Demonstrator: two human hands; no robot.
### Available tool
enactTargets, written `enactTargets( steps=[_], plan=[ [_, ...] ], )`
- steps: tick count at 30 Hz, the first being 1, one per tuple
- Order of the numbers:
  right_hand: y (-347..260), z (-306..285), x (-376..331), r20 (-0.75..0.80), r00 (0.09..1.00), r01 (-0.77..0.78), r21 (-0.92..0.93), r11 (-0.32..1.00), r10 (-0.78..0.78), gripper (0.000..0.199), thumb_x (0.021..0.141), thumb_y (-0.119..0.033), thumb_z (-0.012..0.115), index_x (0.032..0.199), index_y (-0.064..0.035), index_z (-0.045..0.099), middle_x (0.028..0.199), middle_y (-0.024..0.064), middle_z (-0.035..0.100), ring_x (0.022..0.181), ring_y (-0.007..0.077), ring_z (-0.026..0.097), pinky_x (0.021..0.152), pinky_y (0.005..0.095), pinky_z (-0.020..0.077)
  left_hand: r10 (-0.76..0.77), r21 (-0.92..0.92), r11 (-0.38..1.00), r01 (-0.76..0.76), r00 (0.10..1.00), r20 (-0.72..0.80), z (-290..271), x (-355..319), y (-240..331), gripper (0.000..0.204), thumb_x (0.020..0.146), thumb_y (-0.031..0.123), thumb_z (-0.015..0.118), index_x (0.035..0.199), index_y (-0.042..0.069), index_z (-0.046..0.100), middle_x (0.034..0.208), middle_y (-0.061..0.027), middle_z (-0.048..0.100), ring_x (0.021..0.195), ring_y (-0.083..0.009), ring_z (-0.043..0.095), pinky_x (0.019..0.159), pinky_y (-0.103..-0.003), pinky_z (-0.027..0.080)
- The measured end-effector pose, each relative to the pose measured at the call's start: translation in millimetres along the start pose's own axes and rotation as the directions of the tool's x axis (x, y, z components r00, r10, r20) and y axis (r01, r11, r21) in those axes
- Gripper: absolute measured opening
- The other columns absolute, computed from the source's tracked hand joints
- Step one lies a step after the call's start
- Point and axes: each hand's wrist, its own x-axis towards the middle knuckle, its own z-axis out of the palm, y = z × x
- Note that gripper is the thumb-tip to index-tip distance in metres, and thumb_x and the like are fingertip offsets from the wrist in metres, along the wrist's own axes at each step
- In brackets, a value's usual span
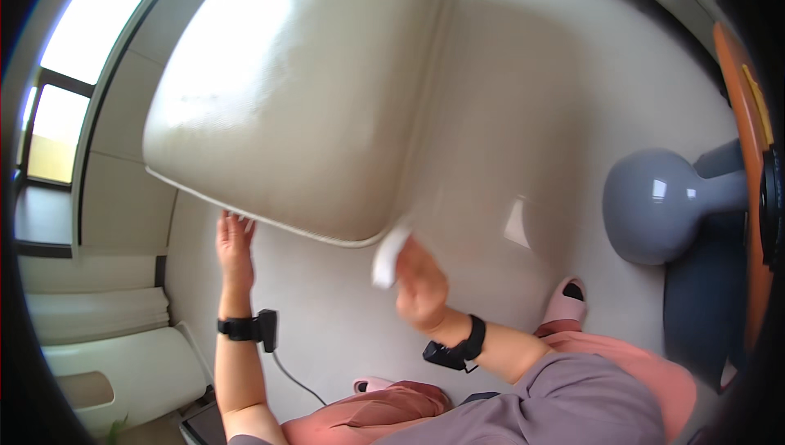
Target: The person cleans the surface and sides of a piece of furniture with a white cloth, moving the item to reach the lower edges.
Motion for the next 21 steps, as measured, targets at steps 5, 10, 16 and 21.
enactTargets(
  steps=[5, 10, 16, 21],
  plan=[
    [21.3, -40.4, -22.0, 0.052, 0.999, -0.013, -0.001, 1.0, 0.013, 0.037, 0.075, 0.009, 0.044, 0.109, 0.001, 0.057, 0.113, 0.0171, 0.056, 0.106, 0.0331, 0.053, 0.091, 0.0384, 0.0416, -0.021, 0.115, 0.993, 0.038, 0.988, -0.152, -20.1, 14.3, 7.0, 0.039, 0.092, 0.035, 0.043, 0.118, 0.005, 0.048, 0.113, -0.0041, 0.055, 0.104, -0.0147, 0.051, 0.087, -0.028, 0.038],
    [57.6, -64.3, 37.8, -0.201, 0.876, -0.441, 0.03, 0.897, 0.438, 0.038, 0.084, 0.006, 0.039, 0.122, 0.0024, 0.045, 0.118, 0.0124, 0.053, 0.102, 0.0176, 0.053, 0.086, 0.0266, 0.0408, -0.017, 0.101, 0.994, 0.045, 0.965, -0.263, -8.5, 19.7, 10.2, 0.048, 0.091, 0.038, 0.043, 0.127, 0.007, 0.038, 0.128, -0.008, 0.044, 0.111, -0.0182, 0.047, 0.092, -0.03, 0.035],
    [45.2, -10.5, 38.2, -0.088, 0.99, -0.112, -0.063, 0.992, 0.106, 0.036, 0.079, 0.01, 0.044, 0.113, 0.0034, 0.053, 0.123, 0.0192, 0.048, 0.112, 0.0303, 0.049, 0.092, 0.0319, 0.0381, -0.13, 0.121, 0.976, 0.18, 0.931, -0.341, -48.9, 5.2, -4.8, 0.055, 0.091, 0.041, 0.042, 0.133, 0.009, 0.029, 0.133, -0.0104, 0.037, 0.119, -0.0226, 0.041, 0.098, -0.034, 0.033],
    [95.5, -54.0, -13.2, 0.019, 0.996, -0.086, -0.138, 0.987, 0.09, 0.037, 0.078, 0.007, 0.044, 0.114, 0.0054, 0.051, 0.121, 0.0178, 0.05, 0.111, 0.026, 0.049, 0.093, 0.0313, 0.0359, -0.191, 0.098, 0.961, 0.259, 0.876, -0.442, -102.7, -17.4, 6.6, 0.055, 0.09, 0.041, 0.044, 0.133, 0.01, 0.029, 0.131, -0.0086, 0.039, 0.117, -0.0218, 0.042, 0.098, -0.035, 0.032]
  ],
)
